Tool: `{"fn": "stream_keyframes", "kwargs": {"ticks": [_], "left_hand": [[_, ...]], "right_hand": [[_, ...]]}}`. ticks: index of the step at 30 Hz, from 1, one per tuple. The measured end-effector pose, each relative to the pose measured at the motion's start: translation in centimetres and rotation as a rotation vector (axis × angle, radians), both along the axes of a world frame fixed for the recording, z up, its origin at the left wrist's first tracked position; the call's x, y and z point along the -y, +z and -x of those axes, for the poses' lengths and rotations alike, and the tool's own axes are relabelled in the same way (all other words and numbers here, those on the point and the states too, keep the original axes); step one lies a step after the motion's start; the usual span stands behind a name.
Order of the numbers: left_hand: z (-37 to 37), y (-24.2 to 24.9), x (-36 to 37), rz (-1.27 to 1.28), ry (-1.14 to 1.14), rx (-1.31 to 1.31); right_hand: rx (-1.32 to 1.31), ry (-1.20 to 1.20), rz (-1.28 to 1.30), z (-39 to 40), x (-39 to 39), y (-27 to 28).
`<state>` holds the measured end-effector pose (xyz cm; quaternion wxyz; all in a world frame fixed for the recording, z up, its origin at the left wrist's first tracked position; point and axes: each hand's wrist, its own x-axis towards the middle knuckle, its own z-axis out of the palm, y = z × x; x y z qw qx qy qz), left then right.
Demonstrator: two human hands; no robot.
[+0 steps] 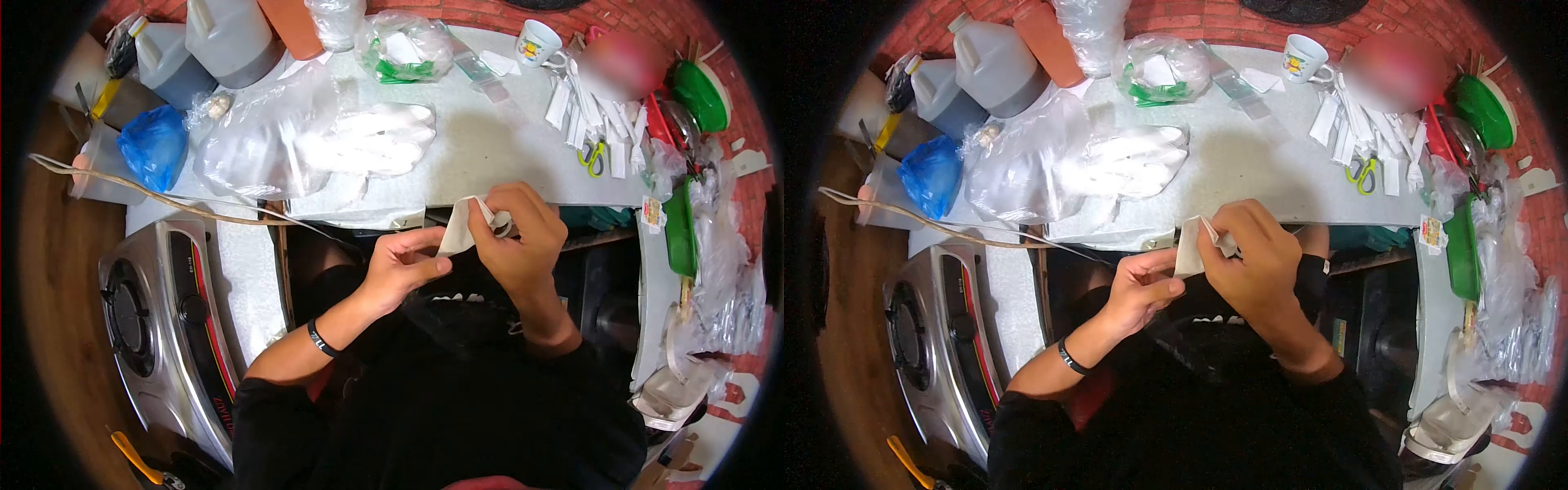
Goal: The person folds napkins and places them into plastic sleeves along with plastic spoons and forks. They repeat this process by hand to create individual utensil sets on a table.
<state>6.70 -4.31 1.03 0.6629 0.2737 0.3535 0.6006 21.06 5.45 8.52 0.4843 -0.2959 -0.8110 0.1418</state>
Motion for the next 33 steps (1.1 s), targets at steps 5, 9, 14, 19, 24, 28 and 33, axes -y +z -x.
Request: {"fn": "stream_keyframes", "kwargs": {"ticks": [5, 9, 14, 19, 24, 28, 33], "left_hand": [[-0.5, -1.4, -0.1, -0.091, 0.138, -0.256], [0.3, -1.1, -0.7, -0.063, 0.311, -0.342], [2.7, -0.5, -1.3, -0.113, 0.297, -0.31], [3.2, -0.6, -1.2, -0.091, 0.167, -0.172], [2.9, 0.1, -0.9, -0.098, -0.031, -0.102], [3.6, -0.5, -0.5, -0.189, -0.013, -0.296], [3.4, -0.5, -0.5, -0.269, 0.163, -0.511]], "right_hand": [[-0.017, 0.041, 0.054, -0.6, 0.2, -0.4], [-0.049, 0.066, 0.309, -1.9, 0.5, -1.4], [-0.168, 0.304, 0.436, -2.3, 1.1, -3.2], [-0.104, 0.423, 0.458, -2.6, 1.3, -3.3], [-0.098, 0.483, 0.493, -3.3, 1.1, -3.5], [-0.042, 0.514, 0.488, -4.4, 0.4, -3.2], [-0.165, 0.477, 0.489, -4.8, 0.1, -4.5]]}}
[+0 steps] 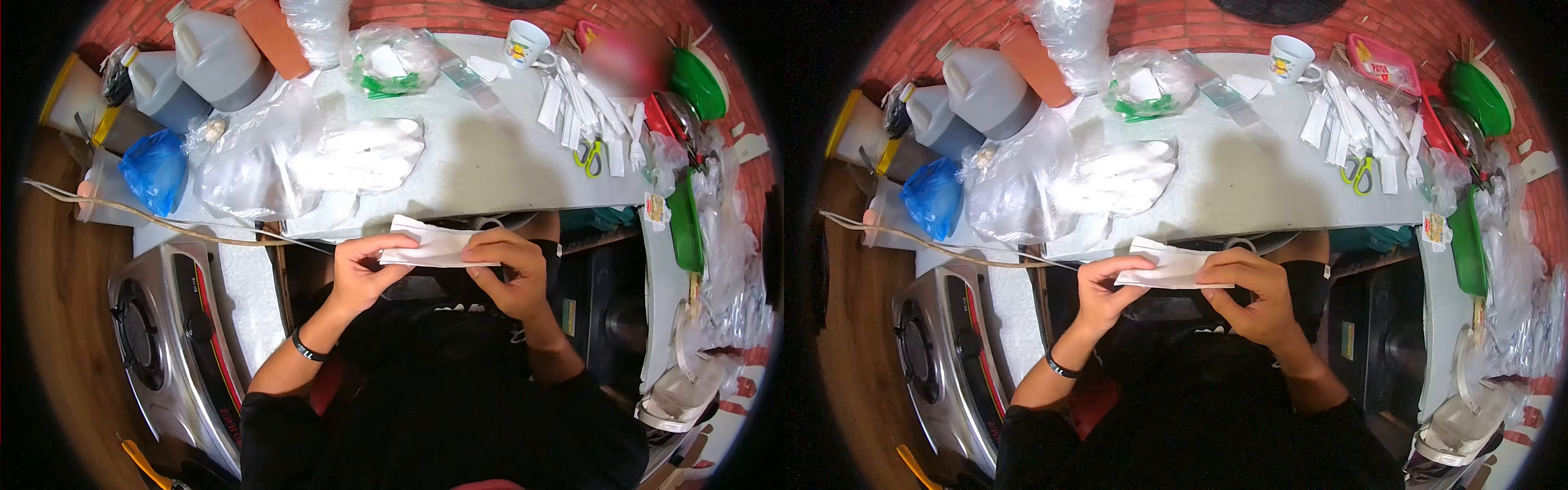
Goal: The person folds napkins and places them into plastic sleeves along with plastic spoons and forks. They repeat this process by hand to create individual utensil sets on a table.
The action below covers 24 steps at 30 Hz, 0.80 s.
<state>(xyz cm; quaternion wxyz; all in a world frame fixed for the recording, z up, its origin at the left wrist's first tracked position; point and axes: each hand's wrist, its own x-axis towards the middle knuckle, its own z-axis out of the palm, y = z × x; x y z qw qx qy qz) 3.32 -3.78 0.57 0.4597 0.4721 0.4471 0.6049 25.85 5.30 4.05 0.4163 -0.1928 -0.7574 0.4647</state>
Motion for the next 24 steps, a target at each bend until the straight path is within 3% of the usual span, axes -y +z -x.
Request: {"fn": "stream_keyframes", "kwargs": {"ticks": [5, 8, 18, 24], "left_hand": [[-0.2, 0.3, 0.0, -0.04, 0.094, -0.138], [-0.3, 0.3, -0.2, -0.067, 0.096, -0.199], [0.2, 0.4, -1.0, -0.06, 0.097, -0.295], [-0.2, 0.2, -1.2, -0.085, 0.207, -0.251]], "right_hand": [[-0.083, -0.014, 0.226, -0.2, 0.8, -0.8], [-0.025, -0.057, 0.039, -0.2, 0.3, -1.1], [-0.125, -0.054, 0.028, -0.1, -0.5, -2.1], [-0.216, -0.18, 0.108, 0.3, -0.4, -3.2]]}}
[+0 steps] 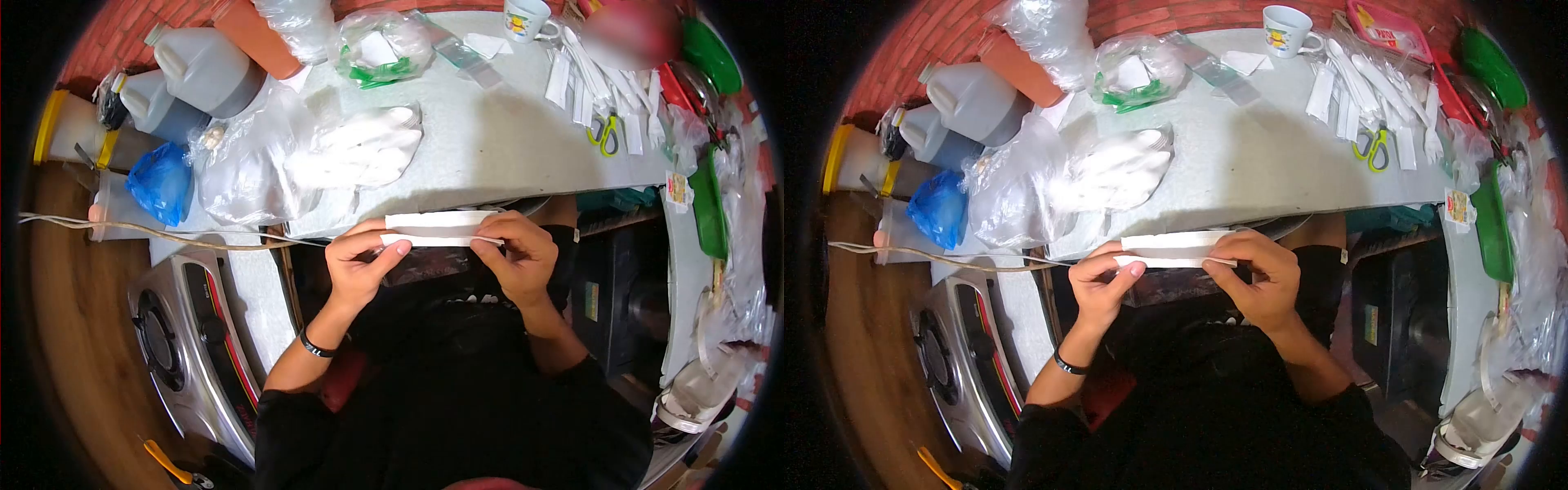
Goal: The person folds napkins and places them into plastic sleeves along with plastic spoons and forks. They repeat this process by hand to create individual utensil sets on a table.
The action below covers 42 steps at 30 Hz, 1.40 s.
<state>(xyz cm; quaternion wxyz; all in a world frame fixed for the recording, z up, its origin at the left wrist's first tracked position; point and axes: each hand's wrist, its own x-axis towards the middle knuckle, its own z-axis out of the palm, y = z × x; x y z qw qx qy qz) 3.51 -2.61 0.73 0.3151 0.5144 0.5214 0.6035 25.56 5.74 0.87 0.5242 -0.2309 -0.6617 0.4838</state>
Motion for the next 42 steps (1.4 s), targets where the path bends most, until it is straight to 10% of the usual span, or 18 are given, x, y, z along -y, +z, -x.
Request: {"fn": "stream_keyframes", "kwargs": {"ticks": [14, 25, 42], "left_hand": [[-1.3, -0.3, 0.6, 0.03, 0.176, 0.151], [-2.5, 0.4, 1.6, 0.004, -0.187, 0.079], [-1.8, -0.8, 1.5, 0.048, -0.259, 0.389]], "right_hand": [[-0.262, -0.115, 0.289, 1.8, 1.2, 0.1], [0.573, 0.668, 0.282, -0.1, -2.1, 5.2], [0.376, 0.174, 0.2, -1.1, 1.0, 1.9]]}}
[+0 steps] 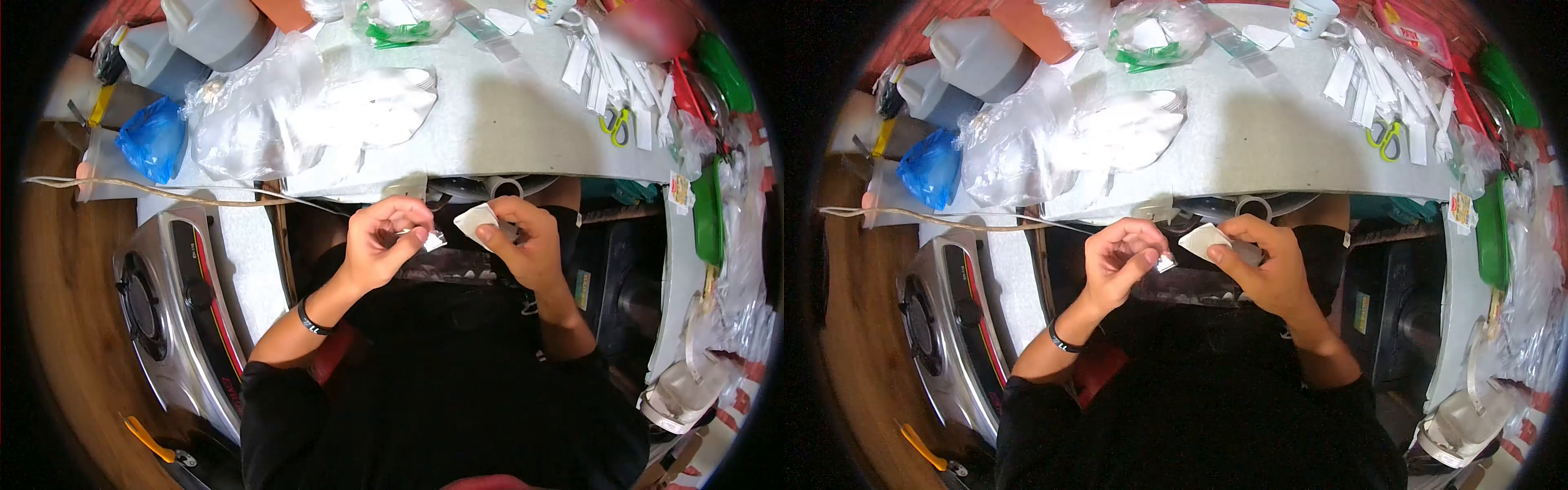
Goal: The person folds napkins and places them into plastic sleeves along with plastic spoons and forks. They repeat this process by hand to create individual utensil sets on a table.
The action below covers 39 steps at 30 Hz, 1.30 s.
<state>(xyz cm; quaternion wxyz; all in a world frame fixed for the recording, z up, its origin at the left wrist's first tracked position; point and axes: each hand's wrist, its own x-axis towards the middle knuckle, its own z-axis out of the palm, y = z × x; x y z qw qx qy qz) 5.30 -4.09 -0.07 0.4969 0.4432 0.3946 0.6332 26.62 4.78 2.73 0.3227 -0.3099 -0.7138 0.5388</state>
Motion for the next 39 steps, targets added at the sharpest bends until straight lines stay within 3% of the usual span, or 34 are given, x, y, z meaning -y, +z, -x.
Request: {"fn": "stream_keyframes", "kwargs": {"ticks": [3, 8, 14, 23, 39], "left_hand": [[0.3, 0.6, 0.2, 0.062, 0.003, -0.126], [0.1, 0.4, 0.0, 0.074, -0.04, -0.056], [-0.2, 0.4, 0.0, 0.102, -0.037, -0.007], [-0.5, 0.3, 0.2, 0.09, -0.043, 0.008], [-0.4, 0.4, 0.1, 0.145, -0.119, 0.007]], "right_hand": [[-0.023, -0.061, -0.103, 0.3, 0.5, -0.3], [-0.042, -0.274, -0.278, 0.3, 0.9, -1.7], [-0.026, -0.156, -0.118, -0.3, 1.2, -1.4], [0.206, 0.194, -0.22, -1.1, -1.6, 2.3], [0.245, 0.385, -0.224, -0.3, -3.1, 2.9]]}}
